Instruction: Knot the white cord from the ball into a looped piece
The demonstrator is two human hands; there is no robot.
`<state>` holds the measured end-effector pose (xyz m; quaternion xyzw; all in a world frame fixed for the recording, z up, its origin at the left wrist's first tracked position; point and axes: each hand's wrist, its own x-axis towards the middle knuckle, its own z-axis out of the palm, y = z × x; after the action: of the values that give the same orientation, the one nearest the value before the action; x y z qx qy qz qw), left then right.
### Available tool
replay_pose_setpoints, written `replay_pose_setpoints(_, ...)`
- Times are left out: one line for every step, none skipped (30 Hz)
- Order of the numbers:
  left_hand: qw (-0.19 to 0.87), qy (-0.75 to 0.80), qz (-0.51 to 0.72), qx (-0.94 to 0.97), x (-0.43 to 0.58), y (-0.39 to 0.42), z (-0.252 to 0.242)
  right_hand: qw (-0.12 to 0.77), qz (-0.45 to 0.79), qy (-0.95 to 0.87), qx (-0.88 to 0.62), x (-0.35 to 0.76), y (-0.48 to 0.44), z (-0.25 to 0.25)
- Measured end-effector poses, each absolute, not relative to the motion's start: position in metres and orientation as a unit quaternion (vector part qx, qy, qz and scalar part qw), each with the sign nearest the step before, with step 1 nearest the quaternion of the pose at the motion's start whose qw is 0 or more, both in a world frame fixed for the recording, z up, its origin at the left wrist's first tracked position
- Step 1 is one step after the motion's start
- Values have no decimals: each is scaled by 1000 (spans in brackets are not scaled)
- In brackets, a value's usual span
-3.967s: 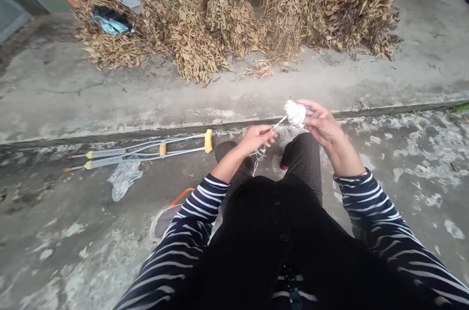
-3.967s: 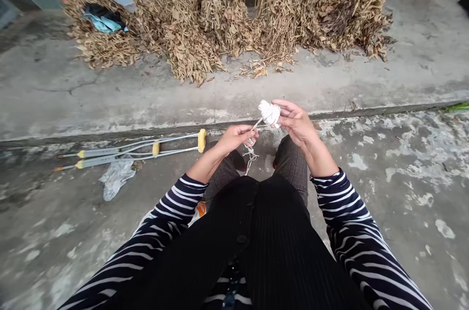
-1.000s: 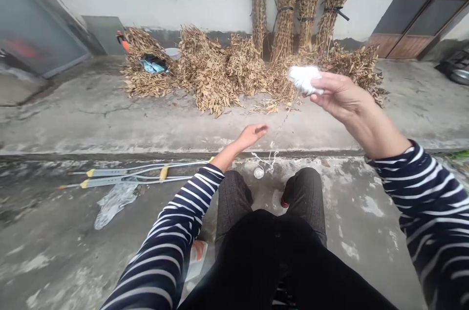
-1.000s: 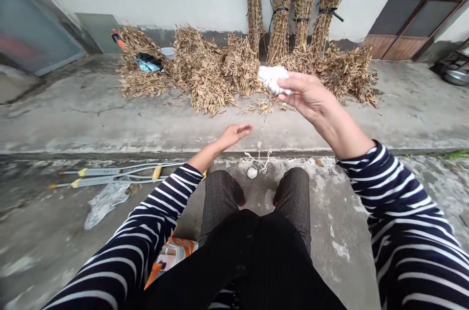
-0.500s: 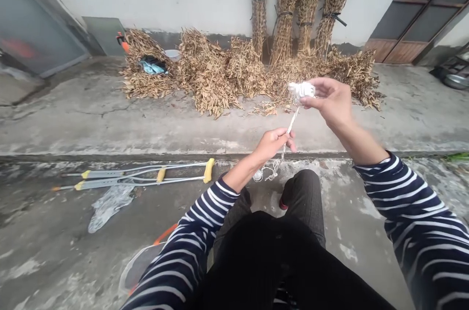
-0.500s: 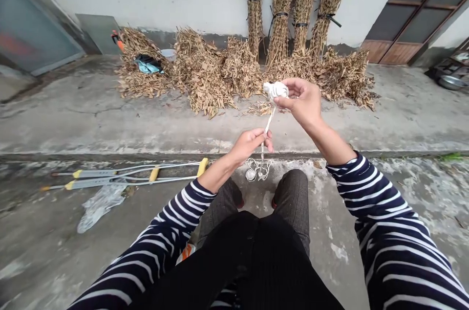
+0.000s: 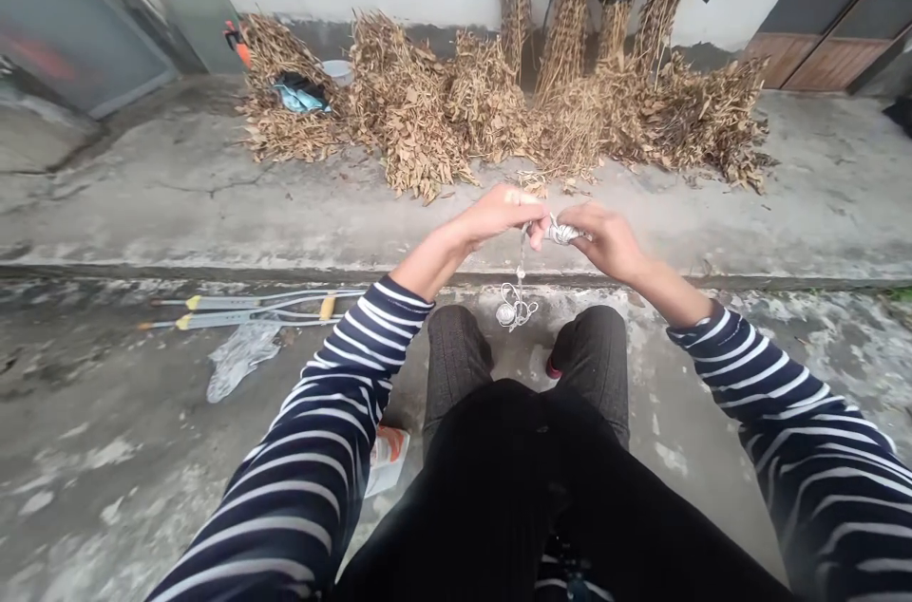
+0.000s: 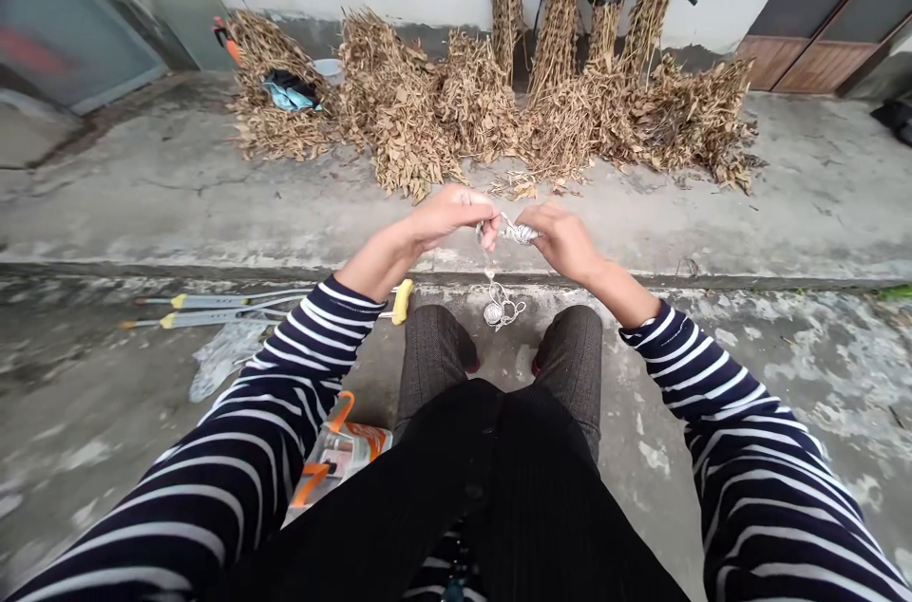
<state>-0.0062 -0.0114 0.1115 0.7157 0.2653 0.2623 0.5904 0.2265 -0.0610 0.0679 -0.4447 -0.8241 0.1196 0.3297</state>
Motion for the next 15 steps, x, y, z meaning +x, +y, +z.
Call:
replay_pose_setpoints(570,274,278,723,-4,-6,114,340,142,-815,-447,224,-64,66)
replay_pose_setpoints(549,284,295,729,-1,0,115,352,169,-799,-457,221,-68,66)
replay_pose_setpoints(529,293,312,733,2,6,115,365,202,-777,-472,218,-72,66)
replay_pose_setpoints(511,299,322,738,5,12,113,378,243,-748,-489,215,-75,67)
replay_pose_setpoints(498,303,322,746,8,17,110,392,287,-715,-502,212,-79,68)
replay_pose_setpoints(491,303,314,754,10,22,104,409,332,-682,-507,209,-83,70)
replay_pose_setpoints(491,297,298,763,12,26,97,425,375,-651,-505,206,-87,73)
replay_pose_setpoints(496,291,280,768,12,29,89,440,415,-624,-496,203,-90,76)
replay_pose_setpoints(506,288,265,769,13,30,80,450,449,-601,-485,201,-93,80)
replay_pose_setpoints(521,288,253,763,12,30,70,458,473,-582,-477,201,-95,82)
replay_pose_setpoints(538,288,245,753,11,29,60,465,486,-568,-473,201,-97,85)
replay_pose_setpoints(556,287,238,743,10,27,51,472,489,-560,-474,203,-97,87)
replay_pose_setpoints(575,282,229,733,8,24,42,479,485,-555,-477,205,-97,89)
replay_pose_setpoints(592,272,221,726,7,20,35,486,477,-552,-482,209,-95,91)
replay_pose_setpoints(608,258,214,720,6,16,29,492,471,-549,-485,213,-93,92)
